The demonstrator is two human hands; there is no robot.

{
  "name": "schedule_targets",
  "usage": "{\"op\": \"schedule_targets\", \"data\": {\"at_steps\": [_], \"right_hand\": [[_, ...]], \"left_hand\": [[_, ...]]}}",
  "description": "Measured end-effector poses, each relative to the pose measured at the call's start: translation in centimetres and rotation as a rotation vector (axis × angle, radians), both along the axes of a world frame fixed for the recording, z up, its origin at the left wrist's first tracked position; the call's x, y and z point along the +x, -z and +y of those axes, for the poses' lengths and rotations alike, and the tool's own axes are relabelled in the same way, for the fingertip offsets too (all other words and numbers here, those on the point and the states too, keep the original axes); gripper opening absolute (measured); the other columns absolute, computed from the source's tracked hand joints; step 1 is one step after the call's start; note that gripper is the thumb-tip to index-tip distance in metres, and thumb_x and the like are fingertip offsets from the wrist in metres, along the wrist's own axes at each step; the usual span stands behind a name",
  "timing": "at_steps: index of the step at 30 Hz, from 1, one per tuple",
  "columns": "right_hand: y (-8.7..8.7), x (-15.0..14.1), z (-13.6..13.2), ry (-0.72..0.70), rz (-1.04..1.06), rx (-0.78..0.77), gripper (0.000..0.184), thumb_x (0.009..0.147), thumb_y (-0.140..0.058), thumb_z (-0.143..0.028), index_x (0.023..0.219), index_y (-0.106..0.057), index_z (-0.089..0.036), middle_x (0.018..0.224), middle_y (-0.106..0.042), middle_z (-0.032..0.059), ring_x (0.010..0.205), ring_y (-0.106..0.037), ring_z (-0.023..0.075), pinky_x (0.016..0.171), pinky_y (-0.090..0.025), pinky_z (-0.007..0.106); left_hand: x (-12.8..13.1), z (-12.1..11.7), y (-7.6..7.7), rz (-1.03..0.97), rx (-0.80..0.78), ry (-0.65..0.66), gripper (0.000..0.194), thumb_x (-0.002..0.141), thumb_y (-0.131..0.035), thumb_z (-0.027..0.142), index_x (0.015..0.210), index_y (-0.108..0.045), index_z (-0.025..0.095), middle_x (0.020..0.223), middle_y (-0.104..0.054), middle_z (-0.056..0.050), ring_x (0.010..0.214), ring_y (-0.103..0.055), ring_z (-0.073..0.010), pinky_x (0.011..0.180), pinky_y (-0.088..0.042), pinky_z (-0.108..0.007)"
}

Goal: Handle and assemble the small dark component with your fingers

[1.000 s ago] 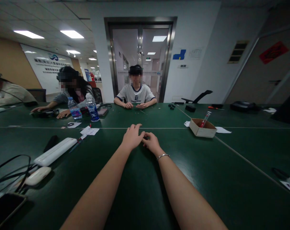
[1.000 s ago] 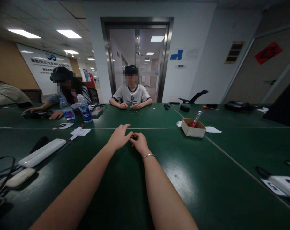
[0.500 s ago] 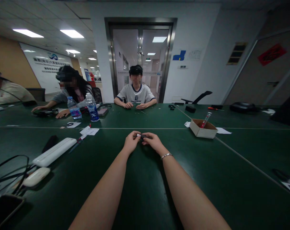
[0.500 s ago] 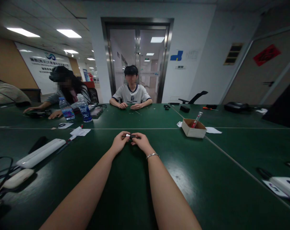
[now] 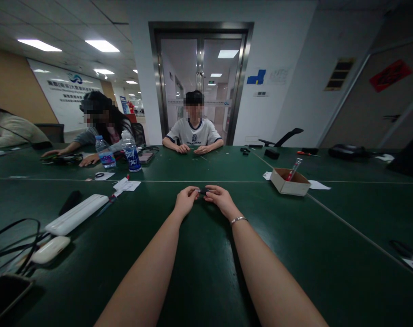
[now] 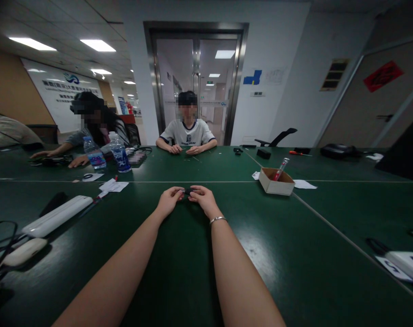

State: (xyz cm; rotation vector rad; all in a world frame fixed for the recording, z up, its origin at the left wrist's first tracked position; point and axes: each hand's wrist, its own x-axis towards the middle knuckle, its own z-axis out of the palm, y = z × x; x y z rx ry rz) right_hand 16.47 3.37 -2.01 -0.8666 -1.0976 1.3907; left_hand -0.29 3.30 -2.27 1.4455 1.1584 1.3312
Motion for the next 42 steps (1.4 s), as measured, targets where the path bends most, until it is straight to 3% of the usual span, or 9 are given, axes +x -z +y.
{"op": "schedule_targets", "data": {"at_steps": [6,42], "right_hand": [[-0.34,-0.08,-0.25,-0.015,0.007,0.002,0.022,0.077,-0.07,-0.006,0.098,-0.069,-0.013,0.079,-0.069,0.0055,0.07,-0.07,0.0157,0.068,-0.06,0.024],[-0.67,0.1,-0.68,-0.056,0.043,0.009,0.025,0.074,-0.073,-0.008,0.097,-0.069,-0.014,0.081,-0.07,0.0039,0.069,-0.07,0.0141,0.067,-0.06,0.021]], "left_hand": [[-0.02,-0.22,-0.25,-0.005,-0.009,0.003,0.016,0.082,-0.061,0.021,0.094,-0.068,0.013,0.084,-0.069,-0.008,0.074,-0.064,-0.0152,0.069,-0.052,-0.027],[-0.16,-0.46,-0.31,0.145,-0.013,-0.047,0.036,0.08,-0.056,0.05,0.076,-0.065,0.015,0.064,-0.063,-0.002,0.058,-0.056,-0.0132,0.056,-0.041,-0.024]]}}
